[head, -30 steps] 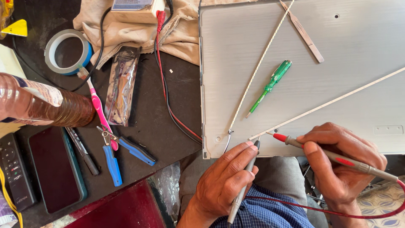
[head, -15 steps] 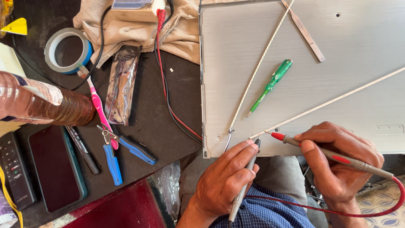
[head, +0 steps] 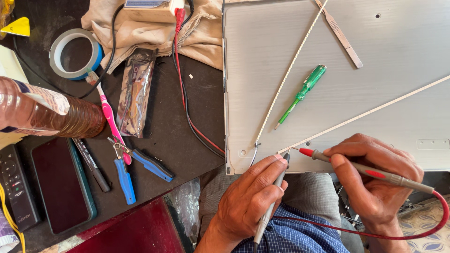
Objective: The person uses a soldering iron and solder wire to attach wires to the ends of LED strips. They repeatedly pick up the strips, align the wires, and apply solder to create connections. The person also uses a multimeter to test the electrical continuity of the soldered joints.
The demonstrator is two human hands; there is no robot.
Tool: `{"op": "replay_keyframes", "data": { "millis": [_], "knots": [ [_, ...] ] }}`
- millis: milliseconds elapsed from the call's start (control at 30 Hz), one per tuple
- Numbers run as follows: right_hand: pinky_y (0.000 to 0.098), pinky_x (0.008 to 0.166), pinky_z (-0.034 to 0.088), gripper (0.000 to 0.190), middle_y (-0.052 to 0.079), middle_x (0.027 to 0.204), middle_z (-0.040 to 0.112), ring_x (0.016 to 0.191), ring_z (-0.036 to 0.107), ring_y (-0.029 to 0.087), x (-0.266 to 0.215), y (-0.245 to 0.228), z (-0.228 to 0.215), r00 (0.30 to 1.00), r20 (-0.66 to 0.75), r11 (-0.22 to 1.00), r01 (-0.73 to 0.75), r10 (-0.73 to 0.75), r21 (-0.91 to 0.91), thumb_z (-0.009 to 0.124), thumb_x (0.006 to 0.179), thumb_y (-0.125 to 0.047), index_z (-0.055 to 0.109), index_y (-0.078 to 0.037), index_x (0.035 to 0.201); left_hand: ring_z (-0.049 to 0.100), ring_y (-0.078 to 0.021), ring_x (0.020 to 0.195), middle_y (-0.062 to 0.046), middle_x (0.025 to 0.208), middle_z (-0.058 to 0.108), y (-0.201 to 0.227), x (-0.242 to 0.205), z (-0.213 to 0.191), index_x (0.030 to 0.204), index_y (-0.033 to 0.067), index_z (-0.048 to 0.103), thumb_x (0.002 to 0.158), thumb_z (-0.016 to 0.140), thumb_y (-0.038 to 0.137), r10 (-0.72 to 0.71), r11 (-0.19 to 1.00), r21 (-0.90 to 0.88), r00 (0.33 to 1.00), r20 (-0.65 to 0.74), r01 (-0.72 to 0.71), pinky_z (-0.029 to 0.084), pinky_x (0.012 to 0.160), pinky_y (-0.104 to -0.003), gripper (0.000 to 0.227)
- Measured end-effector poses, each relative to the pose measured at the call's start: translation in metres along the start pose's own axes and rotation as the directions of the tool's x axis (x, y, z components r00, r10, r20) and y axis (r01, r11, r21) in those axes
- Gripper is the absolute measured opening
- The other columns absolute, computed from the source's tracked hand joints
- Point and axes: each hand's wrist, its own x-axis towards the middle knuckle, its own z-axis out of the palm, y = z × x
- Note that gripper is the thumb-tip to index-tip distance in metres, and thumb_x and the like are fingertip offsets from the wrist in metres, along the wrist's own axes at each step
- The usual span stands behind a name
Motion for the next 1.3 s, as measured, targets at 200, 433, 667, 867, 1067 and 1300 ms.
{"op": "replay_keyframes", "data": {
  "millis": [200, 433, 667, 867, 1067, 1300],
  "knots": [
    [0.0248, 0.049, 0.041, 0.007, 0.007, 0.071, 0.068, 0.049, 0.058, 0.012, 0.0002, 0.0001, 0.0008, 1.0, 0.018, 1.0, -0.018, 0.018, -0.022, 0.068, 0.084, -0.001, 0.074, 0.001, 0.084, 0.069, -0.0406, 0.127, -0.025, 0.129, 0.066, 0.0002, 0.0007, 0.0009, 0.113, 0.0032, 0.042, 0.101, 0.071, -0.002, -0.008, 1.0, -0.011, 1.0, 0.001, 0.008, 0.063, 0.107, -0.046, 0.032],
    [0.027, 0.053, 0.042, 0.007, 0.007, 0.071, 0.069, 0.053, 0.059, 0.013, 0.0013, -0.0003, 0.0013, 0.999, 0.027, 0.998, -0.028, 0.029, -0.049, 0.068, 0.084, -0.002, 0.075, 0.0, 0.084, 0.069, -0.0413, 0.127, -0.026, 0.129, 0.066, -0.0008, -0.0006, 0.0012, 0.113, 0.0034, 0.042, 0.102, 0.071, -0.002, 0.001, 1.0, -0.005, 1.0, 0.001, -0.001, 0.063, 0.106, -0.047, 0.031],
    [0.0264, 0.054, 0.044, 0.006, 0.007, 0.072, 0.069, 0.056, 0.06, 0.013, 0.0014, 0.0011, 0.0012, 0.999, 0.028, 0.999, -0.014, 0.016, -0.043, 0.069, 0.084, -0.003, 0.075, -0.001, 0.085, 0.069, -0.0413, 0.126, -0.026, 0.129, 0.066, -0.0017, -0.0013, 0.0017, 0.114, 0.0036, 0.041, 0.102, 0.07, -0.001, 0.005, 1.0, 0.0, 1.0, 0.002, -0.005, 0.063, 0.106, -0.047, 0.031],
    [0.0268, 0.053, 0.043, 0.006, 0.007, 0.07, 0.068, 0.054, 0.059, 0.014, 0.0024, -0.0001, 0.0006, 0.999, 0.031, 0.998, -0.029, 0.03, -0.055, 0.069, 0.084, -0.003, 0.075, 0.0, 0.085, 0.068, -0.042, 0.127, -0.027, 0.129, 0.065, -0.0014, -0.0005, 0.0003, 0.115, 0.0027, 0.041, 0.103, 0.07, -0.002, 0.014, 1.0, -0.009, 1.0, 0.009, -0.014, 0.063, 0.106, -0.048, 0.032],
    [0.0267, 0.053, 0.043, 0.007, 0.008, 0.069, 0.068, 0.049, 0.059, 0.012, 0.0035, 0.0014, 0.0005, 0.999, 0.038, 0.999, -0.016, 0.018, -0.03, 0.069, 0.083, -0.002, 0.075, 0.001, 0.085, 0.068, -0.0414, 0.127, -0.026, 0.129, 0.066, -0.0013, -0.0008, 0.001, 0.115, 0.0029, 0.041, 0.102, 0.07, -0.002, 0.006, 1.0, -0.002, 1.0, 0.007, -0.006, 0.063, 0.106, -0.047, 0.032],
    [0.0269, 0.053, 0.043, 0.007, 0.008, 0.069, 0.068, 0.051, 0.059, 0.013, 0.0053, -0.0018, -0.0001, 0.999, 0.043, 0.999, -0.022, 0.023, -0.032, 0.068, 0.083, -0.001, 0.074, 0.001, 0.086, 0.068, -0.0406, 0.127, -0.025, 0.13, 0.066, -0.0009, -0.0013, 0.0017, 0.114, 0.004, 0.041, 0.102, 0.071, -0.001, -0.007, 1.0, -0.012, 1.0, 0.008, 0.007, 0.063, 0.106, -0.046, 0.032]
  ]
}}
